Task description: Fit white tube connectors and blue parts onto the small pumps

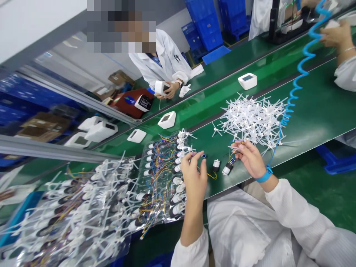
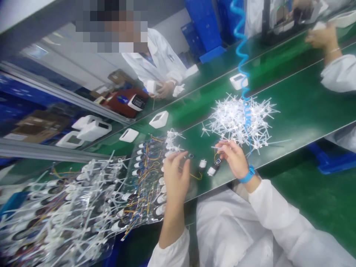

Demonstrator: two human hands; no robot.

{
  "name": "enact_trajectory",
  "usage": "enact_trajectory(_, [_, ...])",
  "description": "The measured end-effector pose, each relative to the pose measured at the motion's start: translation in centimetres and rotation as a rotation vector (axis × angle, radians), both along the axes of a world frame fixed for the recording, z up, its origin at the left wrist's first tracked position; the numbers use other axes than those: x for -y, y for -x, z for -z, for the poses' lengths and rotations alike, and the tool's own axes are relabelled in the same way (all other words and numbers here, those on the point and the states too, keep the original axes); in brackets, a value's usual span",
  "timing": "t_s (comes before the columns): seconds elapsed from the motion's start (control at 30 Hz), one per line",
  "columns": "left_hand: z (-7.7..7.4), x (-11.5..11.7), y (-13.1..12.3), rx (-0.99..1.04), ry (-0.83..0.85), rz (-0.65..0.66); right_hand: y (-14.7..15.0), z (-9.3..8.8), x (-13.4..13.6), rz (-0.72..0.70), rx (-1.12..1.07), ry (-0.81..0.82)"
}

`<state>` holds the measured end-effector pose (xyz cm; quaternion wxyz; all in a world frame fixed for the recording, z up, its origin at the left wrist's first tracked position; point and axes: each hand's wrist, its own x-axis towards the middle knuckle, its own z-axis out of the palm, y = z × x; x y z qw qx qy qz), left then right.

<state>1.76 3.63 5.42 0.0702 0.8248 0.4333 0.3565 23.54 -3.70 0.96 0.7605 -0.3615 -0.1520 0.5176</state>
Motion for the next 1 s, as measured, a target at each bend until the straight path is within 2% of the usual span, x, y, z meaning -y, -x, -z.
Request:
enact_trajectory(0.07, [0.0,0.7,-0.2,0.06,-0.073,-0.084,0.0,0.0,0.0,-0.012,0.023,0.003])
enact_trajectory(0.13, [-0.4,1.4,-0.3,0.117,-0.083,-0.094,0.1,0.0,0.0,-0.02,0.043,0.007])
enact_trajectory(0.23, [-0.7,1.7,-0.3,0.206,0.022,-0.046,0.1,0.1,-0.1,-0.012,0.055,0.012])
enact_trajectory(0.37, [-0.7,1.3,-0.2,0.299,0.135,-0.045,0.1,0.1,-0.2,-0.014,0.077,0.022])
enact_trajectory(0.43, [-0.9,1.3,-0.3,0.277,0.076,-0.057,0.0,0.0,-0.2,-0.019,0.098,0.027])
enact_trajectory(0.5, [-1.3,2.0,-0.6,0.252,-0.062,-0.068,0.0,0.0,-0.2,-0.021,0.106,0.031])
enact_trajectory(0.57, [-1.6,3.3,-1.2,0.301,-0.162,-0.019,0.1,-0.1,-0.1,-0.027,0.103,0.032])
enact_trajectory(0.6, [-1.6,4.2,-1.6,0.365,-0.154,0.038,0.1,-0.1,-0.1,-0.028,0.099,0.032])
enact_trajectory(0.63, [-1.3,5.2,-2.0,0.448,-0.088,0.108,0.1,-0.1,-0.1,-0.028,0.094,0.033])
enact_trajectory(0.7, [-0.3,7.0,-3.0,0.603,0.165,0.229,0.1,-0.1,0.0,-0.02,0.082,0.031])
enact_trajectory(0.77, [1.3,8.0,-3.6,0.556,0.358,0.254,0.1,-0.1,0.2,-0.012,0.076,0.026])
enact_trajectory(0.9, [4.2,7.7,-3.5,0.253,0.351,0.217,-0.1,0.2,0.3,-0.019,0.087,0.01])
enact_trajectory(1.0, [5.1,6.4,-3.1,0.172,0.331,0.21,-0.1,0.2,0.3,-0.022,0.09,-0.004])
